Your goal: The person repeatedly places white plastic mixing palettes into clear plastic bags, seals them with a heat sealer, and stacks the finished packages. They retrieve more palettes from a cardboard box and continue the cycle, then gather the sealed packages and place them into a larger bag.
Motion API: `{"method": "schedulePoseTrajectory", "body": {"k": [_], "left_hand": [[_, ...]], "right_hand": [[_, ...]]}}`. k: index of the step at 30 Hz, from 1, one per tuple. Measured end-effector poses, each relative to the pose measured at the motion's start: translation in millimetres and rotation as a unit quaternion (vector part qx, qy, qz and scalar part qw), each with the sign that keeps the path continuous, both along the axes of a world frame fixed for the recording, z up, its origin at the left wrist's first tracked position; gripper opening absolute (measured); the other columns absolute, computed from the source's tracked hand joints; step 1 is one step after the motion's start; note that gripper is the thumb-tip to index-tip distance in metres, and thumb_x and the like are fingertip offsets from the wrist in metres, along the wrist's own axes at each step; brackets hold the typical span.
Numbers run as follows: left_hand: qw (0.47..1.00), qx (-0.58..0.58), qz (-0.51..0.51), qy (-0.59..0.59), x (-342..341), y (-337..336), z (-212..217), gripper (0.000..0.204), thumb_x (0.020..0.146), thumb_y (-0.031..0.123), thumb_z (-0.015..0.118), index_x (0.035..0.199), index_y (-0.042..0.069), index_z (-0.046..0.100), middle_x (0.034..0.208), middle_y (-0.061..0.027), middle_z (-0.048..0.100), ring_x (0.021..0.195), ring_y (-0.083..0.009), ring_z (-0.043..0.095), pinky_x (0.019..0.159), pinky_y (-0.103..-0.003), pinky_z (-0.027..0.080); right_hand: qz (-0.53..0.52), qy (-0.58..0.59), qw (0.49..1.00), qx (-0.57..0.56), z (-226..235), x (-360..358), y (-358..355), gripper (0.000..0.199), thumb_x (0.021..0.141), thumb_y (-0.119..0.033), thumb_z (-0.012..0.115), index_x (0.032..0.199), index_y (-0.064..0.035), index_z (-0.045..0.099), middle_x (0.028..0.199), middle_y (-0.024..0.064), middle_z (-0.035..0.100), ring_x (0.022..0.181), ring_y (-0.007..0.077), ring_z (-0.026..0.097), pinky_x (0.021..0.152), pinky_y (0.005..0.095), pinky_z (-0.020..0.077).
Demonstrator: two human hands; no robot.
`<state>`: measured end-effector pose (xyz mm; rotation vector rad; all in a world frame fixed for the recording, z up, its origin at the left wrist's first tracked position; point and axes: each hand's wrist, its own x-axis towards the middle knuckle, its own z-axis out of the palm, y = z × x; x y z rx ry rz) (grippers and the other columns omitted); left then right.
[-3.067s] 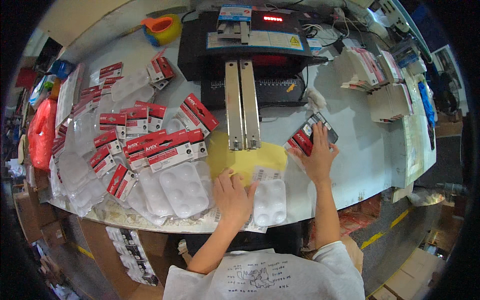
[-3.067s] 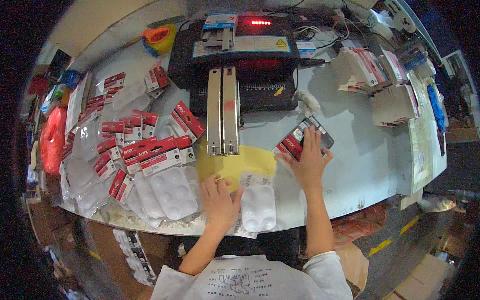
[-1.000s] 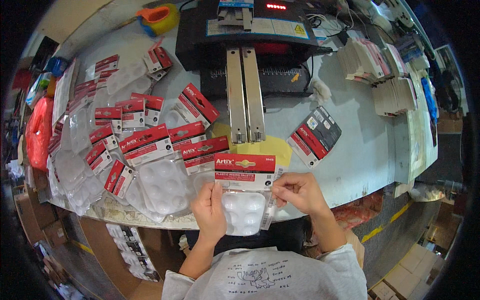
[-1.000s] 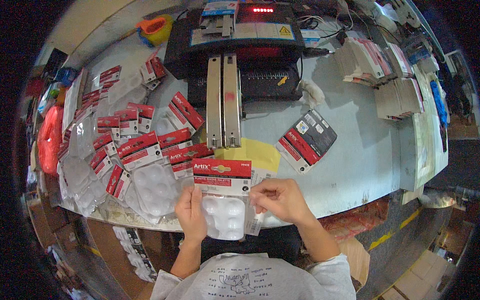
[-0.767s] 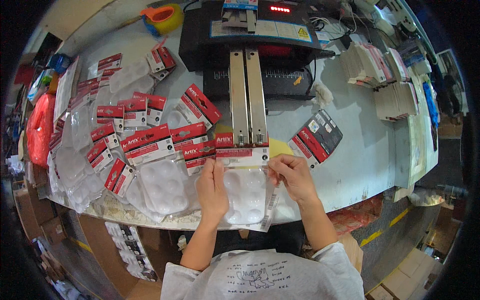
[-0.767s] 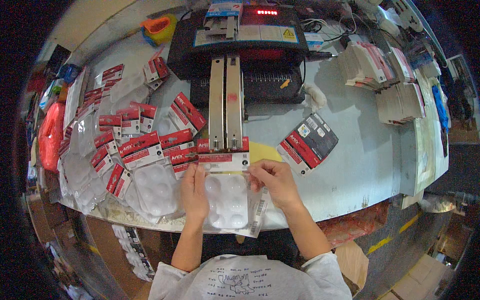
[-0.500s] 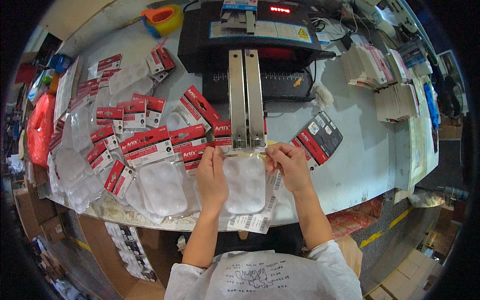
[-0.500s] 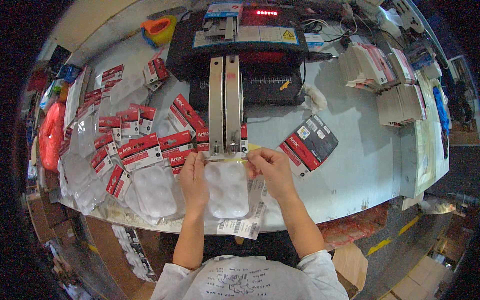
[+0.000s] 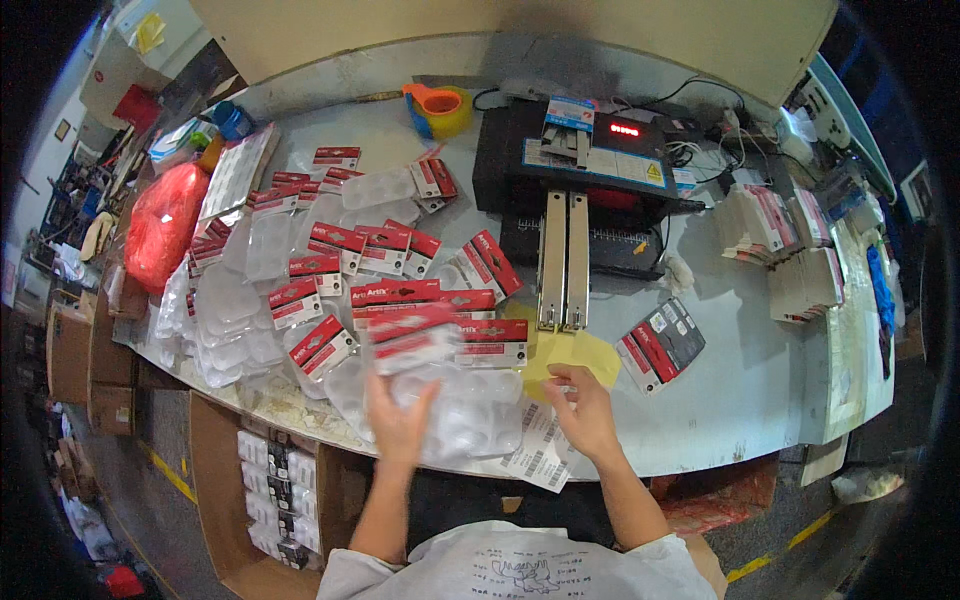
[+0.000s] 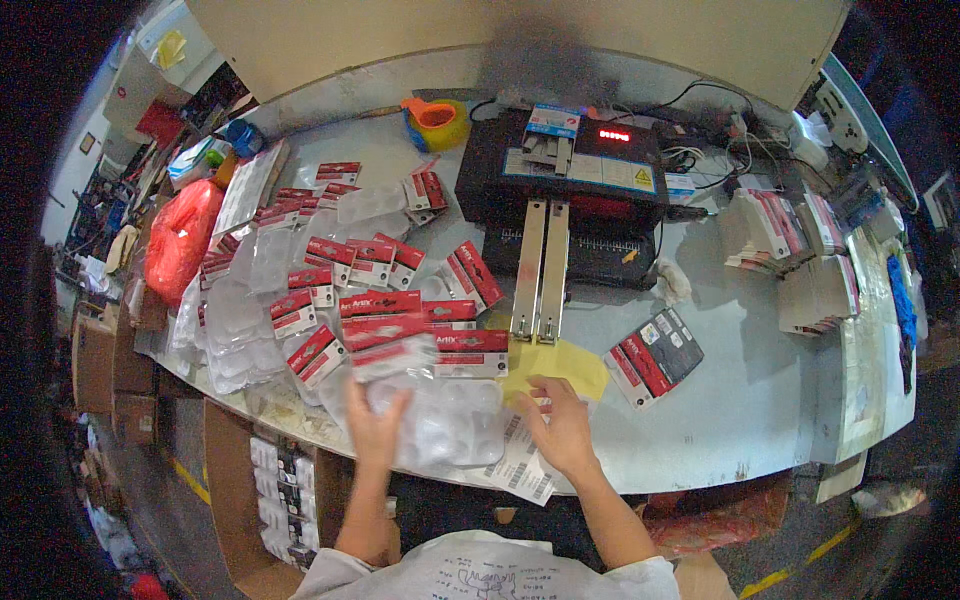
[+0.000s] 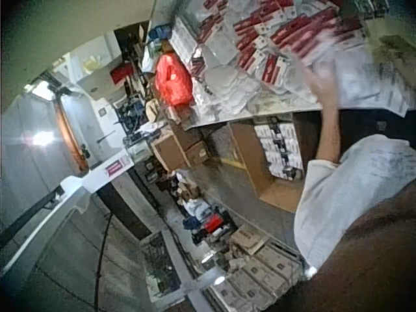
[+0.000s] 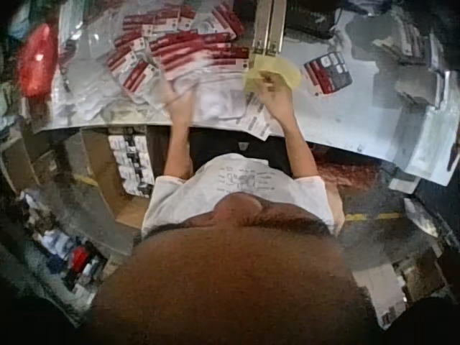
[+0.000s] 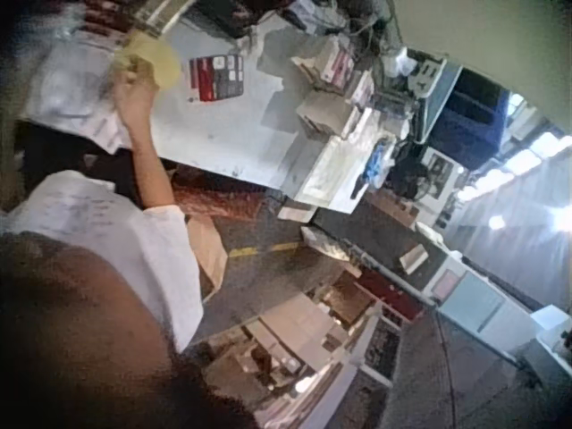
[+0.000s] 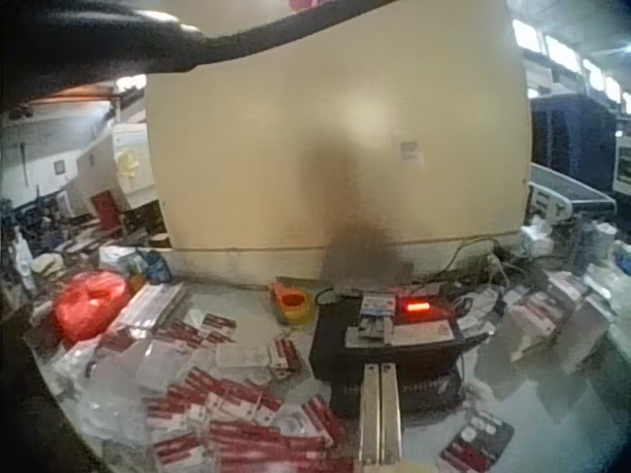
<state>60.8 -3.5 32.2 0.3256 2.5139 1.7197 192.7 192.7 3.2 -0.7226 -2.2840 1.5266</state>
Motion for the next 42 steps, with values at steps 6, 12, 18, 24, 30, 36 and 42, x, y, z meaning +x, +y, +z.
{"method": "schedulePoseTrajectory", "body": {"k": [6, 12, 18, 24, 30, 36, 42], "left_hand": [[0.959, -0.242, -0.038, 0.141, -32, -50, -12, 0.103, 0.058, 0.031, 0.086, 0.135, -0.006, 0.029, 0.125, -0.0260, 0.046, 0.117, -0.0370, 0.045, 0.100, -0.044, 0.035], [0.995, -0.066, -0.025, 0.068, -42, -42, -15, 0.113, 0.059, 0.029, 0.085, 0.140, -0.005, 0.013, 0.130, -0.0260, 0.044, 0.121, -0.0345, 0.045, 0.101, -0.037, 0.035], [0.980, 0.006, -0.201, 0.013, -63, -71, -14, 0.077, 0.070, 0.029, 0.075, 0.131, 0.001, 0.038, 0.128, -0.0229, 0.047, 0.117, -0.0364, 0.048, 0.098, -0.039, 0.037], [0.969, 0.024, -0.222, -0.109, -77, -60, -33, 0.064, 0.069, 0.026, 0.077, 0.122, 0.002, 0.050, 0.106, -0.0128, 0.062, 0.099, -0.0214, 0.059, 0.089, -0.033, 0.044], [0.954, 0.040, -0.288, -0.072, -75, -81, -16, 0.067, 0.064, 0.021, 0.081, 0.120, 0.000, 0.050, 0.115, -0.0121, 0.058, 0.103, -0.0197, 0.057, 0.089, -0.033, 0.044], [0.913, 0.242, -0.238, -0.227, -12, -101, -16, 0.055, 0.068, 0.007, 0.077, 0.117, 0.000, 0.053, 0.112, -0.0082, 0.060, 0.101, -0.0184, 0.057, 0.089, -0.033, 0.045], [0.924, 0.303, -0.122, -0.200, 45, -89, -13, 0.051, 0.068, 0.004, 0.077, 0.114, -0.001, 0.054, 0.107, -0.0092, 0.061, 0.098, -0.0179, 0.058, 0.086, -0.032, 0.047]], "right_hand": [[0.027, -0.109, 0.993, 0.022, -18, -24, -47, 0.061, 0.080, -0.031, 0.069, 0.121, 0.0073, 0.045, 0.103, 0.0196, 0.059, 0.088, 0.0212, 0.061, 0.076, 0.0312, 0.0497], [-0.078, -0.074, 0.991, -0.083, -18, -74, -81, 0.057, 0.069, -0.028, 0.078, 0.108, 0.0055, 0.054, 0.097, 0.0137, 0.062, 0.082, 0.0182, 0.059, 0.073, 0.0303, 0.0475], [-0.051, -0.023, 0.995, -0.088, -16, -92, -80, 0.059, 0.064, -0.033, 0.081, 0.106, 0.0022, 0.058, 0.100, 0.0134, 0.065, 0.089, 0.0226, 0.061, 0.080, 0.0349, 0.0465], [-0.093, -0.026, 0.968, -0.231, -39, -101, -101, 0.084, 0.076, -0.036, 0.072, 0.137, 0.0000, 0.026, 0.133, 0.0174, 0.041, 0.118, 0.0264, 0.043, 0.095, 0.0343, 0.0384], [-0.007, -0.045, 0.982, -0.185, -12, -85, -103, 0.107, 0.061, -0.038, 0.084, 0.137, 0.0008, 0.019, 0.134, 0.0176, 0.038, 0.121, 0.0277, 0.042, 0.101, 0.0379, 0.0343], [0.016, 0.001, 0.993, -0.118, 22, -52, -114, 0.085, 0.054, -0.029, 0.088, 0.121, 0.0026, 0.047, 0.118, 0.0158, 0.056, 0.109, 0.0242, 0.053, 0.094, 0.0358, 0.0415], [0.018, 0.022, 0.986, -0.166, 37, -19, -104, 0.052, 0.064, -0.018, 0.084, 0.106, 0.0022, 0.059, 0.098, 0.0106, 0.066, 0.087, 0.0163, 0.063, 0.079, 0.0298, 0.0501]]}}
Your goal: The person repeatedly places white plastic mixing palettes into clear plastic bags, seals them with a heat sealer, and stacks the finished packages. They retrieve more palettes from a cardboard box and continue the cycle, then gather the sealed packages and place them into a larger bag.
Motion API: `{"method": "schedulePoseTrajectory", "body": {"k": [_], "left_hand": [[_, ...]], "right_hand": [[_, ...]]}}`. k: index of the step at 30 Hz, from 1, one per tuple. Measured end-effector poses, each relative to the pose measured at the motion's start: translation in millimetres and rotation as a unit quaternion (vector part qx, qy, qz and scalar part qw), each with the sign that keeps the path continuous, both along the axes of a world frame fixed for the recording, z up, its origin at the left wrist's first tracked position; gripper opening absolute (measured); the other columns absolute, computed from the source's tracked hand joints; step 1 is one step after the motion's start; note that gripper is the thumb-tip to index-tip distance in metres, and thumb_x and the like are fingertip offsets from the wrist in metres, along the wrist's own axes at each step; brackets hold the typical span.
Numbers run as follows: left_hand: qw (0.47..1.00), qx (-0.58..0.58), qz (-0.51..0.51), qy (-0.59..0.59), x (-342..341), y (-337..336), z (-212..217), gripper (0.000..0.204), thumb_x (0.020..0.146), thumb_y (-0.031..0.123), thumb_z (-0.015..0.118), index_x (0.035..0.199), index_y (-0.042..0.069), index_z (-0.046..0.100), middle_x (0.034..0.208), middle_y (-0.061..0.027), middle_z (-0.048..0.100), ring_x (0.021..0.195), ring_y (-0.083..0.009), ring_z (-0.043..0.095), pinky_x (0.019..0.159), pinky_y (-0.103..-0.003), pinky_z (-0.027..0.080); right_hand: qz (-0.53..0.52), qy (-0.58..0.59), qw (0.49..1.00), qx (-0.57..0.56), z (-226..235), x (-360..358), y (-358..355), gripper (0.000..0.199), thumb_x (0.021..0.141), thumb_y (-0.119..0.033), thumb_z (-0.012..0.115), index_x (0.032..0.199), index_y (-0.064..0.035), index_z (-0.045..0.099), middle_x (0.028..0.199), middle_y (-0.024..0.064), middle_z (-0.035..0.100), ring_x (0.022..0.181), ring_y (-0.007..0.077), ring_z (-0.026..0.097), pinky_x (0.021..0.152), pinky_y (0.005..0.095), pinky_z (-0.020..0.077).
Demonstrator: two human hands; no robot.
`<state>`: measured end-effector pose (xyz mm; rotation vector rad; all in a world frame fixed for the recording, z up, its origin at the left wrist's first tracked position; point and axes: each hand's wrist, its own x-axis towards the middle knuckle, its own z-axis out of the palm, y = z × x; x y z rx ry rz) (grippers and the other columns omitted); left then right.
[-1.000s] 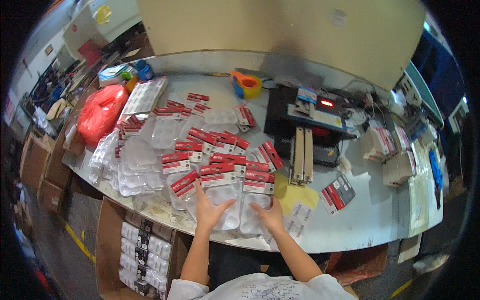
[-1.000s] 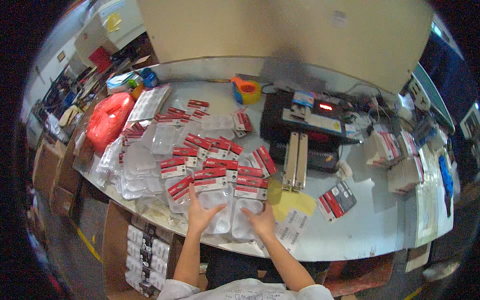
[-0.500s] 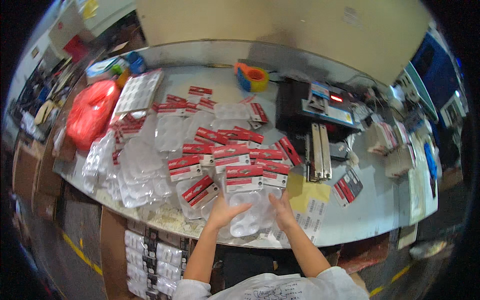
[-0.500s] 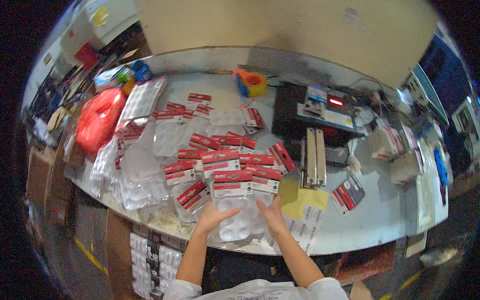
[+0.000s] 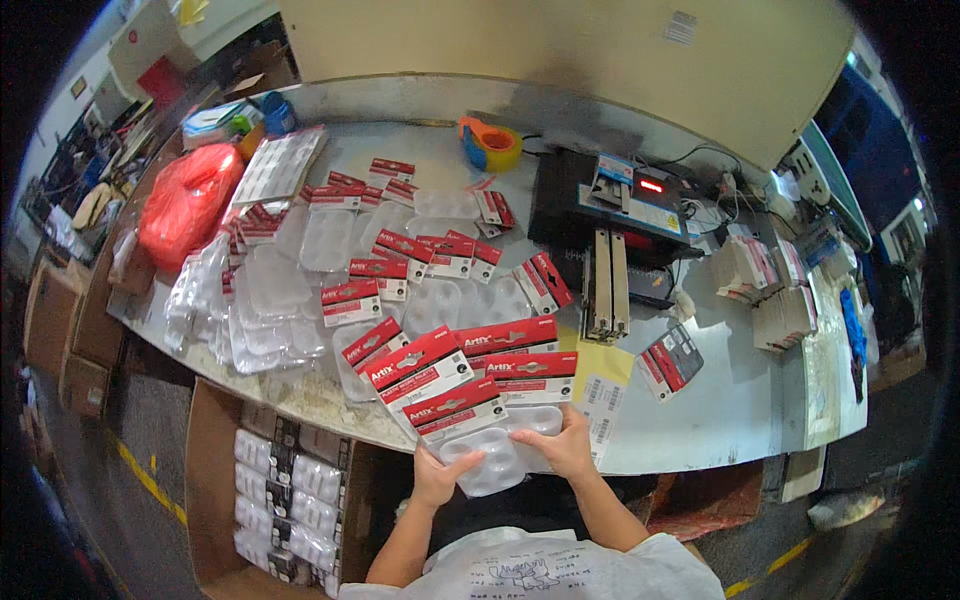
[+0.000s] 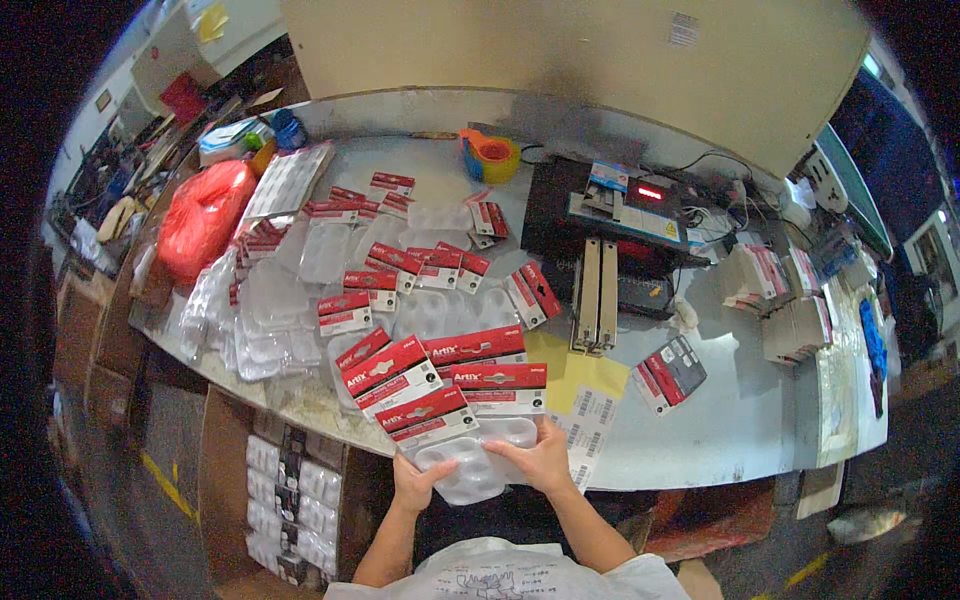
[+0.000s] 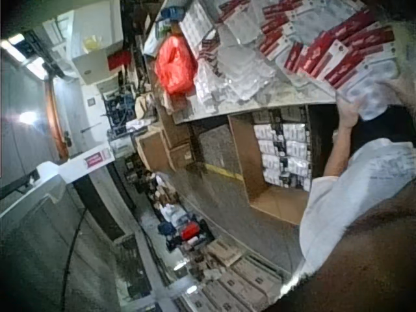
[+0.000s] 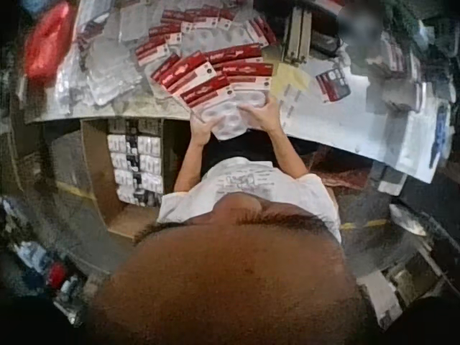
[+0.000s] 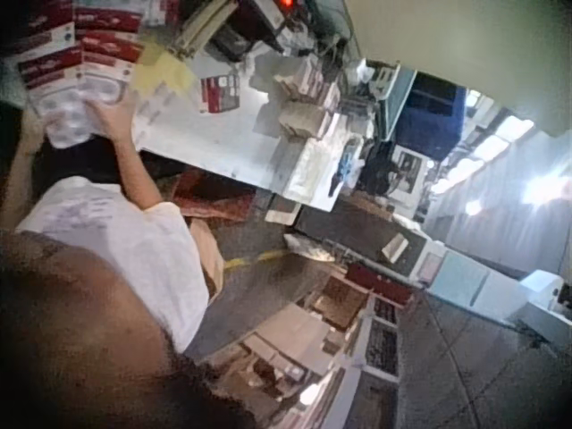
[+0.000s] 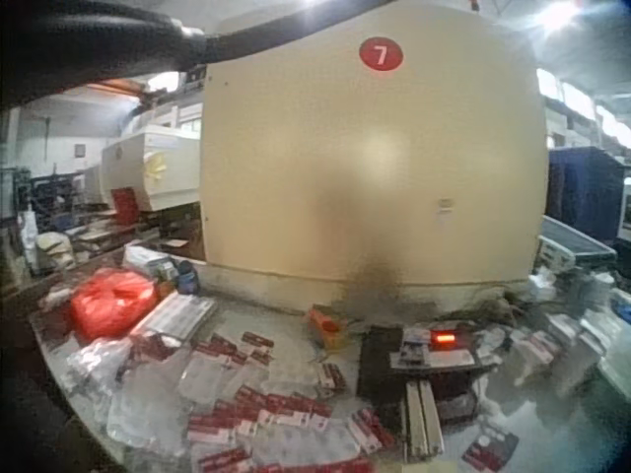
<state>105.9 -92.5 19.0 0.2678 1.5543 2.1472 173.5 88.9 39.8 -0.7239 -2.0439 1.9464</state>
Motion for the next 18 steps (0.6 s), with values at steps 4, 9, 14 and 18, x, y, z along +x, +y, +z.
{"method": "schedulePoseTrajectory", "body": {"k": [4, 9, 14, 18], "left_hand": [[0.997, 0.013, 0.077, 0.020, 23, 22, 5, 0.064, 0.069, 0.004, 0.077, 0.123, 0.000, 0.043, 0.113, -0.0105, 0.057, 0.102, -0.0189, 0.056, 0.090, -0.033, 0.044], [0.990, -0.003, 0.090, 0.105, 20, 36, -1, 0.073, 0.067, -0.004, 0.075, 0.127, 0.002, 0.035, 0.120, -0.0095, 0.050, 0.110, -0.0197, 0.050, 0.097, -0.035, 0.039], [0.981, -0.027, 0.168, 0.090, 5, 18, 4, 0.073, 0.068, -0.004, 0.074, 0.128, 0.003, 0.034, 0.120, -0.0101, 0.050, 0.109, -0.0201, 0.051, 0.097, -0.035, 0.039], [0.993, -0.084, 0.067, 0.044, 27, 17, 2, 0.082, 0.068, 0.007, 0.077, 0.133, 0.000, 0.028, 0.124, -0.0138, 0.048, 0.113, -0.0231, 0.050, 0.100, -0.037, 0.037]], "right_hand": [[-0.019, 0.075, 0.997, -0.014, 8, 15, 17, 0.050, 0.065, -0.011, 0.082, 0.108, 0.0013, 0.058, 0.099, 0.0107, 0.065, 0.088, 0.0159, 0.061, 0.079, 0.0301, 0.0495], [-0.080, 0.015, 0.989, 0.123, 10, 28, 36, 0.050, 0.065, -0.010, 0.081, 0.108, 0.0010, 0.057, 0.099, 0.0107, 0.065, 0.086, 0.0179, 0.062, 0.078, 0.0309, 0.0502], [-0.123, 0.086, 0.988, -0.020, 22, 44, 62, 0.052, 0.067, -0.012, 0.080, 0.110, 0.0032, 0.056, 0.100, 0.0098, 0.065, 0.084, 0.0178, 0.064, 0.076, 0.0293, 0.0514], [0.071, 0.093, 0.976, -0.183, 17, 45, 48, 0.059, 0.066, -0.013, 0.081, 0.116, 0.0025, 0.054, 0.101, 0.0112, 0.064, 0.094, 0.0200, 0.061, 0.087, 0.0343, 0.0475]]}}
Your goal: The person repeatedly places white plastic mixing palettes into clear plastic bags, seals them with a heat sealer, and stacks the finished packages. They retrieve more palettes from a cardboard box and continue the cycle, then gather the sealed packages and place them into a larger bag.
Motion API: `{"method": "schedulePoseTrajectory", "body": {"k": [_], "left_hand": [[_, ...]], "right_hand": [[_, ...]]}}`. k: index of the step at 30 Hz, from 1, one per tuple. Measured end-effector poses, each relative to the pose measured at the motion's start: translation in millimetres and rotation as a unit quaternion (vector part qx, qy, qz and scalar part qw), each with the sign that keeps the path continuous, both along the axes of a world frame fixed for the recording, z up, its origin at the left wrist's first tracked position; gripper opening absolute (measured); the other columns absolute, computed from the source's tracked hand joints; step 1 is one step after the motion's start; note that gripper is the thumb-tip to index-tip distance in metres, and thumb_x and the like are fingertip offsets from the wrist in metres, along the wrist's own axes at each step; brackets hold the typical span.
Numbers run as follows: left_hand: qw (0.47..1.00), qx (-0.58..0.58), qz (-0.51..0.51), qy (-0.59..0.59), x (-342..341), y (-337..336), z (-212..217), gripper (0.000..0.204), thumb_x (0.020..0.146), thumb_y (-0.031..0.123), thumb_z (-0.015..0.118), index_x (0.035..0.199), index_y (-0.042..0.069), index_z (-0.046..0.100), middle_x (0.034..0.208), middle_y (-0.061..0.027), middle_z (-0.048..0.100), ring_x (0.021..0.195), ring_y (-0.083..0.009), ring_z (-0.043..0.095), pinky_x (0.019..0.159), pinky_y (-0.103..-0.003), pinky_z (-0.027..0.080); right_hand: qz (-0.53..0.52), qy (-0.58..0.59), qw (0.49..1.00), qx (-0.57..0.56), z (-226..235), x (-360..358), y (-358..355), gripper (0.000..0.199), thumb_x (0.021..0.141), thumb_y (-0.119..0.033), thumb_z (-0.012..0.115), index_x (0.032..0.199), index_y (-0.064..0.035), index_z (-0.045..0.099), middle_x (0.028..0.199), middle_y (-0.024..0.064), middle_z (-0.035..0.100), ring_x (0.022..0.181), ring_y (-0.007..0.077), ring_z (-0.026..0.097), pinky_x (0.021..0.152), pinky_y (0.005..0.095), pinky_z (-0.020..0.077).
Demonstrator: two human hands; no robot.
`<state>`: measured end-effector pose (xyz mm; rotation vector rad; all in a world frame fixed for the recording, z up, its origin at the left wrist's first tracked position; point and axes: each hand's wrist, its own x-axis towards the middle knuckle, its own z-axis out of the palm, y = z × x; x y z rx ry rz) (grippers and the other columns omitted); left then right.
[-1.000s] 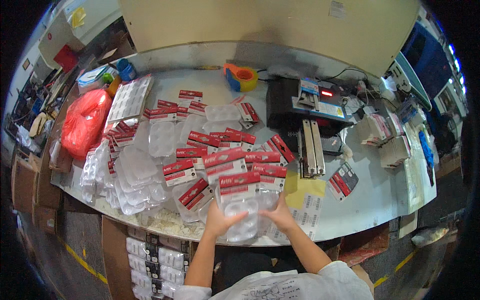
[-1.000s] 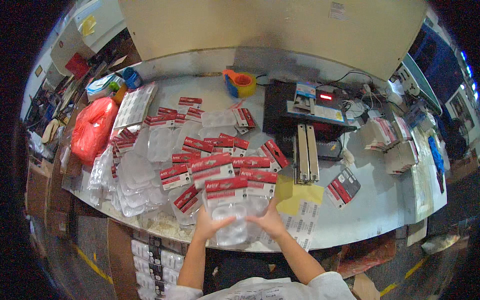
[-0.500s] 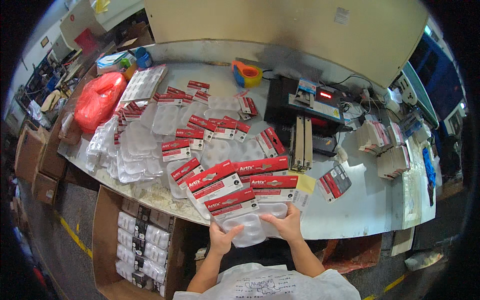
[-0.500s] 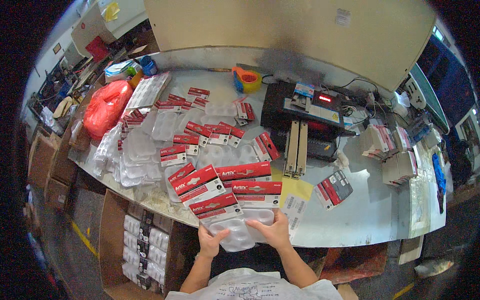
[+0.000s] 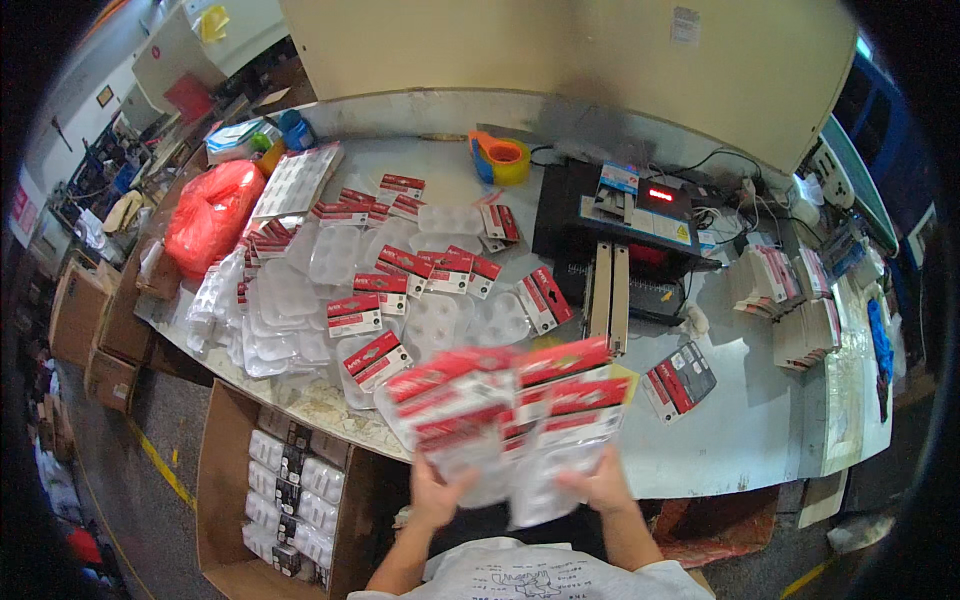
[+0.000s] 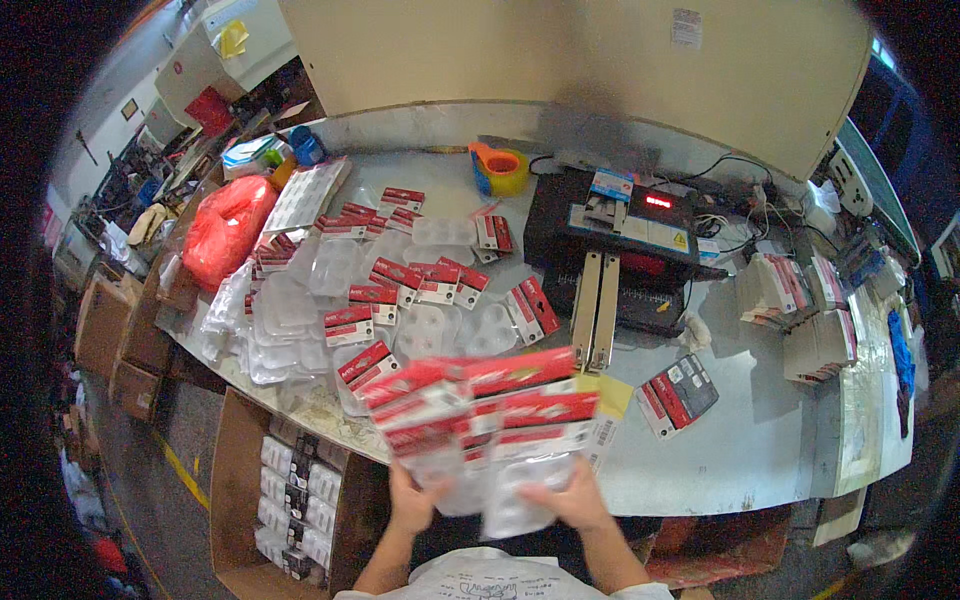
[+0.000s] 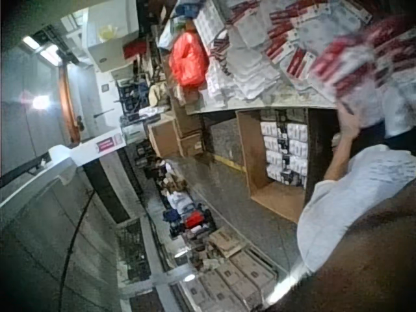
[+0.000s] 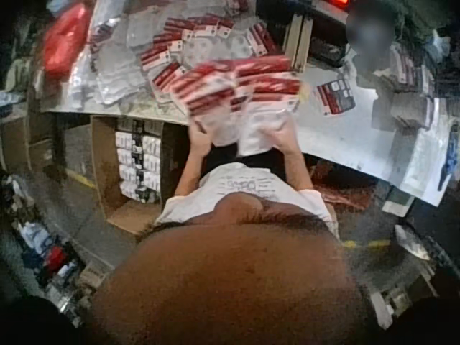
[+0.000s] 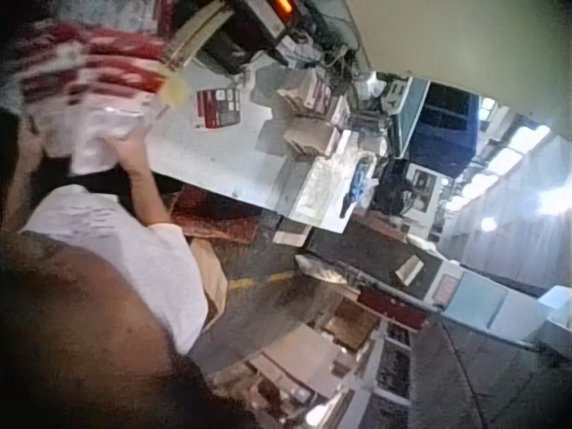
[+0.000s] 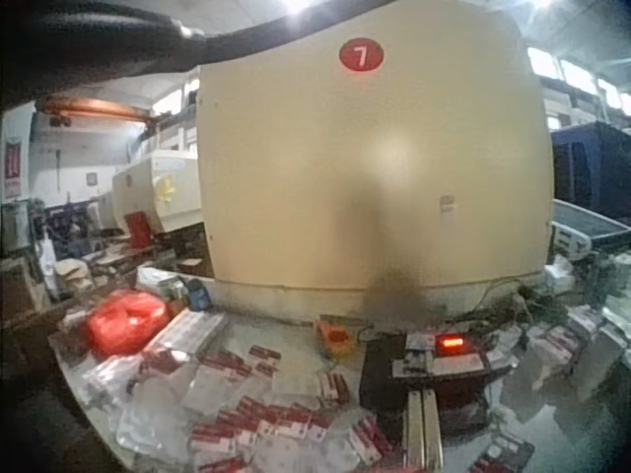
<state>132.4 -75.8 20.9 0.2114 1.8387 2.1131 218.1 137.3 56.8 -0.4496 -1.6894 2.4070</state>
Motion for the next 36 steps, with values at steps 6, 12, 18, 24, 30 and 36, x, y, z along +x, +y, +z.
{"method": "schedulePoseTrajectory", "body": {"k": [6, 12, 18, 24, 30, 36], "left_hand": [[0.986, 0.091, -0.131, -0.038, 15, 3, 3, 0.111, 0.064, 0.040, 0.082, 0.140, -0.005, 0.014, 0.139, -0.0207, 0.032, 0.125, -0.0296, 0.038, 0.105, -0.040, 0.028], [0.941, 0.035, -0.137, 0.309, -30, 18, 12, 0.125, 0.050, 0.036, 0.091, 0.140, -0.002, 0.013, 0.132, -0.0228, 0.037, 0.117, -0.0338, 0.044, 0.102, -0.042, 0.032], [0.931, 0.007, -0.190, 0.312, -58, 42, -47, 0.134, 0.050, 0.051, 0.086, 0.142, 0.000, 0.004, 0.143, -0.0264, 0.018, 0.131, -0.0393, 0.025, 0.107, -0.046, 0.022], [0.928, -0.041, -0.193, 0.317, -40, 50, -60, 0.134, 0.057, 0.064, 0.075, 0.144, 0.002, -0.005, 0.148, -0.0291, 0.004, 0.135, -0.0441, 0.014, 0.107, -0.049, 0.013], [0.845, -0.340, 0.311, 0.272, -95, -39, -26, 0.081, 0.081, 0.044, 0.063, 0.135, -0.007, 0.030, 0.133, -0.0247, 0.040, 0.125, -0.0372, 0.037, 0.103, -0.043, 0.029], [0.890, -0.389, 0.173, 0.163, -175, -85, -63, 0.062, 0.085, 0.032, 0.061, 0.129, -0.005, 0.039, 0.121, -0.0211, 0.052, 0.111, -0.0320, 0.050, 0.096, -0.037, 0.038]], "right_hand": [[0.045, 0.012, 0.999, 0.005, -31, -11, -29, 0.138, 0.047, -0.021, 0.092, 0.144, -0.0034, -0.005, 0.140, 0.0149, 0.029, 0.127, 0.0254, 0.033, 0.105, 0.0410, 0.0308], [0.053, 0.157, 0.982, -0.091, -35, -28, -3, 0.144, 0.049, -0.032, 0.091, 0.142, -0.0069, -0.016, 0.142, 0.0182, 0.027, 0.127, 0.0311, 0.036, 0.107, 0.0477, 0.0275], [0.151, 0.124, 0.978, 0.074, -73, -49, 12, 0.121, 0.053, -0.035, 0.089, 0.137, -0.0065, 0.007, 0.130, 0.0164, 0.044, 0.119, 0.0282, 0.046, 0.101, 0.0447, 0.0355], [0.216, 0.022, 0.958, 0.186, -87, -44, 1, 0.094, 0.055, -0.031, 0.087, 0.126, -0.0049, 0.032, 0.118, 0.0135, 0.054, 0.108, 0.0231, 0.053, 0.093, 0.0390, 0.0415], [0.298, 0.006, 0.919, 0.260, -29, -105, -36, 0.069, 0.057, -0.027, 0.086, 0.115, -0.0033, 0.057, 0.105, 0.0107, 0.065, 0.098, 0.0181, 0.061, 0.086, 0.0334, 0.0475], [0.240, -0.003, 0.937, 0.255, -50, -181, -105, 0.070, 0.058, -0.032, 0.084, 0.114, -0.0008, 0.056, 0.107, 0.0123, 0.063, 0.097, 0.0217, 0.060, 0.088, 0.0345, 0.0458]]}}
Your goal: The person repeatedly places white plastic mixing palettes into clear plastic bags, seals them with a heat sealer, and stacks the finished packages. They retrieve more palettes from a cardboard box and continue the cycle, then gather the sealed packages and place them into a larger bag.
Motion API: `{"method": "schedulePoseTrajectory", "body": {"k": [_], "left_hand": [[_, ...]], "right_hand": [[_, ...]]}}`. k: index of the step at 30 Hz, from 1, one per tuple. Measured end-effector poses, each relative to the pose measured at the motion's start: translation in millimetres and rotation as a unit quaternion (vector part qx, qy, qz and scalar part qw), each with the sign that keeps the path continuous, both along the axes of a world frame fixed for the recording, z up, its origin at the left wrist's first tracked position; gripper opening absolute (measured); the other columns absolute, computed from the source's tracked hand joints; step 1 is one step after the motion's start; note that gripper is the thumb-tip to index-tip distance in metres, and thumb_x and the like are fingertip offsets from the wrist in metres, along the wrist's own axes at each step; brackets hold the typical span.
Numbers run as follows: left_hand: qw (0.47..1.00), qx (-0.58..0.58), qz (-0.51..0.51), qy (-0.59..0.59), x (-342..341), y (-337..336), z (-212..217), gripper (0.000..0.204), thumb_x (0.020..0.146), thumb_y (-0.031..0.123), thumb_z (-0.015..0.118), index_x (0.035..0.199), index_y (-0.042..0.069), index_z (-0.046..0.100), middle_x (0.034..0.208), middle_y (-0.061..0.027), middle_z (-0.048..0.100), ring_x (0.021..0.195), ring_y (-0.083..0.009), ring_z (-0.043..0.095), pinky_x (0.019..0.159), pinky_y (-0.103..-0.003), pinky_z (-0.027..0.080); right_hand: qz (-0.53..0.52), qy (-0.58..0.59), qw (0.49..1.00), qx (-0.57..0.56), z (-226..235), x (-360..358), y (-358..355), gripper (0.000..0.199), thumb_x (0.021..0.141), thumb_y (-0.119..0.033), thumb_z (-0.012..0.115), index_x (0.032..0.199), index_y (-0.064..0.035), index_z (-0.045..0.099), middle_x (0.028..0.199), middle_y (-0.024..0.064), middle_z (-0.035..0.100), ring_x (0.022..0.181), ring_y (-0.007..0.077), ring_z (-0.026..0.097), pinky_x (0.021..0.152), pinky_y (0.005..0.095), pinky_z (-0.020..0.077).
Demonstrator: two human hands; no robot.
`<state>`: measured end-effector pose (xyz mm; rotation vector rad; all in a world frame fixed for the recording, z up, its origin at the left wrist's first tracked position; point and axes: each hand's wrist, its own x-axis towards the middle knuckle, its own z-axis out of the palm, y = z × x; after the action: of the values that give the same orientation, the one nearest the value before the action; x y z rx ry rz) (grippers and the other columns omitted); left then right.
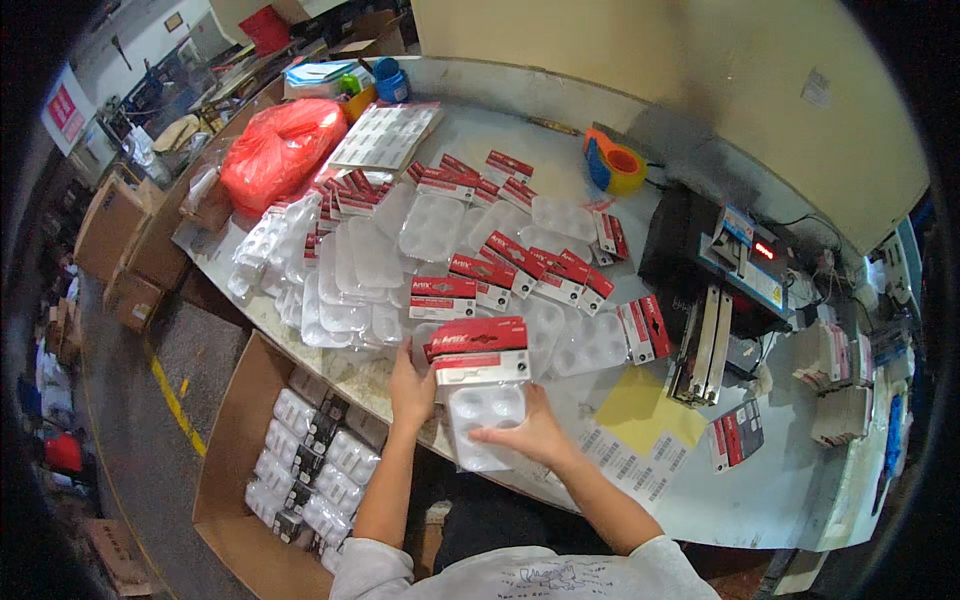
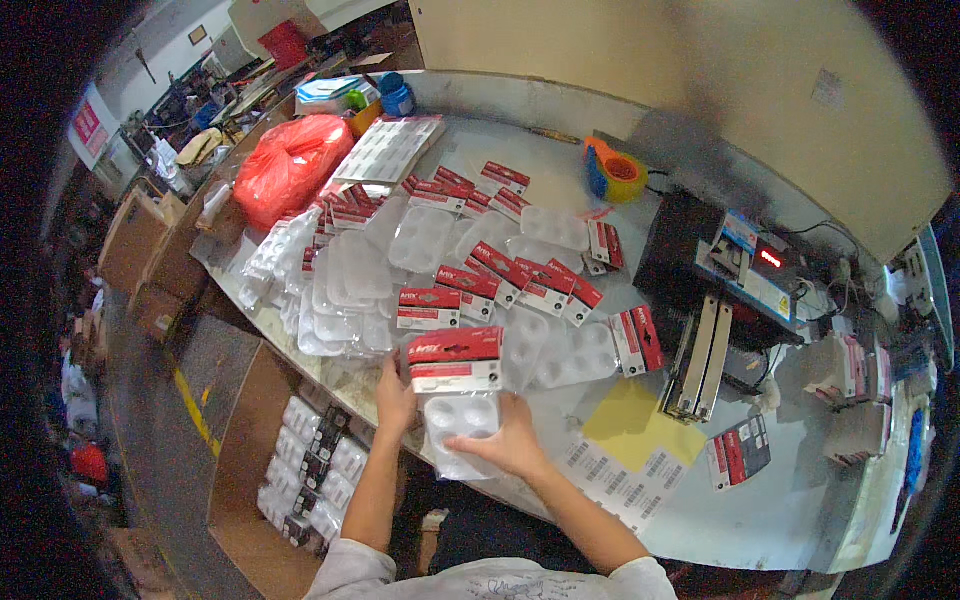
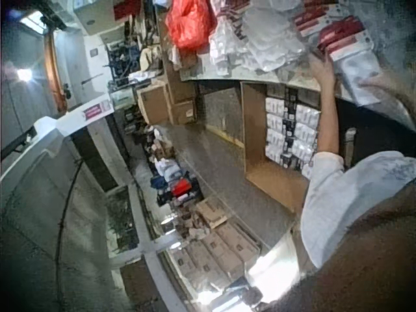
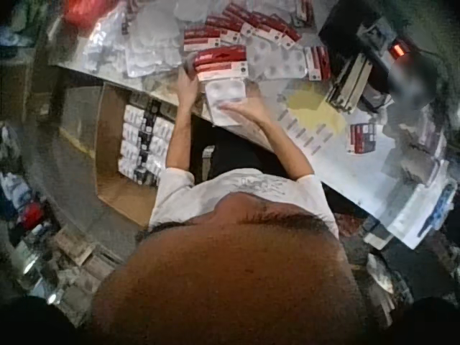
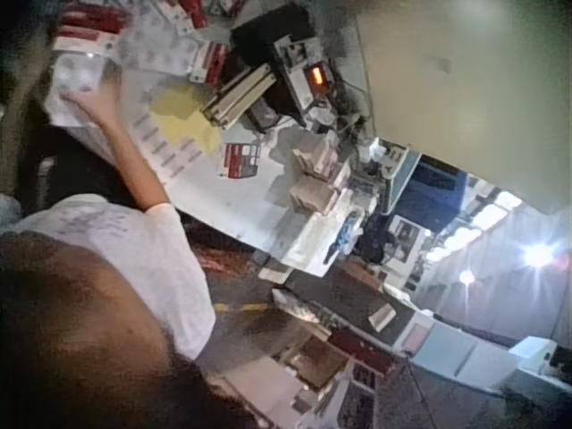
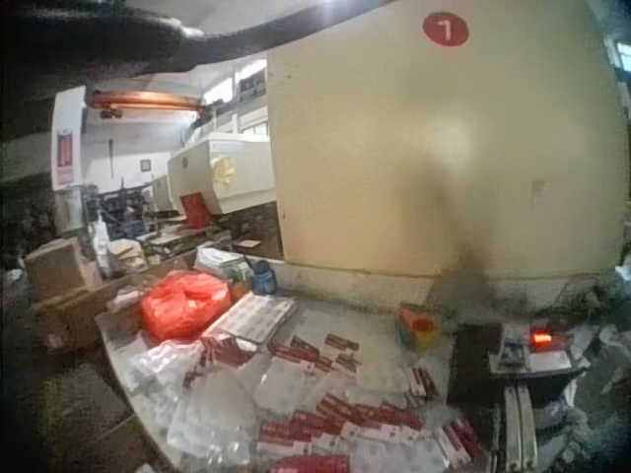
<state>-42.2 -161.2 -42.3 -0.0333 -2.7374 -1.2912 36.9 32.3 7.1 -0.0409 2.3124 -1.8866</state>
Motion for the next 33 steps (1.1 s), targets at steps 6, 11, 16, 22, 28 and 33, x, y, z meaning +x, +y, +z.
{"method": "schedulePoseTrajectory", "body": {"k": [6, 11, 16, 22, 28, 33], "left_hand": [[0.995, 0.104, 0.001, -0.015, 10, 11, -11, 0.030, 0.091, 0.026, 0.056, 0.101, -0.002, 0.053, 0.104, -0.0127, 0.059, 0.097, -0.0166, 0.055, 0.085, -0.034, 0.044], [0.952, 0.294, 0.015, -0.087, 0, 21, 15, 0.043, 0.074, 0.019, 0.076, 0.101, -0.001, 0.050, 0.104, -0.0174, 0.059, 0.099, -0.0312, 0.055, 0.086, -0.038, 0.042], [0.991, -0.041, -0.014, 0.123, -23, 68, 27, 0.073, 0.064, 0.030, 0.083, 0.119, 0.001, 0.045, 0.116, -0.0169, 0.055, 0.109, -0.0323, 0.050, 0.085, -0.038, 0.043], [0.987, -0.072, -0.123, -0.073, -51, 70, 51, 0.086, 0.057, 0.030, 0.086, 0.126, 0.001, 0.044, 0.121, -0.0175, 0.054, 0.111, -0.0314, 0.052, 0.088, -0.039, 0.043], [0.954, 0.166, -0.222, -0.115, -47, 69, 43, 0.073, 0.062, 0.023, 0.083, 0.122, 0.002, 0.049, 0.112, -0.0146, 0.060, 0.105, -0.0274, 0.057, 0.090, -0.037, 0.044], [0.965, 0.218, -0.073, -0.123, -11, 47, 52, 0.064, 0.063, 0.014, 0.080, 0.118, -0.001, 0.050, 0.106, -0.0110, 0.063, 0.096, -0.0241, 0.061, 0.087, -0.036, 0.048]], "right_hand": [[-0.094, -0.078, 0.978, -0.170, -13, 23, -23, 0.075, 0.058, -0.023, 0.086, 0.120, -0.0009, 0.051, 0.110, 0.0107, 0.060, 0.100, 0.0186, 0.057, 0.089, 0.0324, 0.0445], [-0.173, -0.005, 0.984, -0.033, 18, 41, 30, 0.066, 0.059, -0.021, 0.086, 0.114, -0.0005, 0.054, 0.108, 0.0110, 0.061, 0.097, 0.0194, 0.058, 0.085, 0.0329, 0.0475], [-0.331, -0.040, 0.933, -0.133, 21, -2, 68, 0.073, 0.059, -0.019, 0.086, 0.120, -0.0011, 0.049, 0.110, 0.0108, 0.059, 0.096, 0.0216, 0.059, 0.084, 0.0359, 0.0493], [-0.339, -0.083, 0.913, -0.211, 16, -36, 71, 0.084, 0.059, -0.017, 0.086, 0.128, -0.0011, 0.039, 0.117, 0.0117, 0.055, 0.103, 0.0226, 0.056, 0.087, 0.0345, 0.0480], [-0.214, -0.031, 0.954, -0.207, 17, -44, 67, 0.070, 0.061, -0.009, 0.083, 0.121, 0.0003, 0.048, 0.109, 0.0109, 0.060, 0.101, 0.0235, 0.059, 0.090, 0.0363, 0.0474], [-0.236, -0.042, 0.932, -0.273, 9, -15, 81, 0.061, 0.061, -0.005, 0.081, 0.116, -0.0009, 0.053, 0.104, 0.0097, 0.062, 0.100, 0.0226, 0.060, 0.088, 0.0351, 0.0483]]}}
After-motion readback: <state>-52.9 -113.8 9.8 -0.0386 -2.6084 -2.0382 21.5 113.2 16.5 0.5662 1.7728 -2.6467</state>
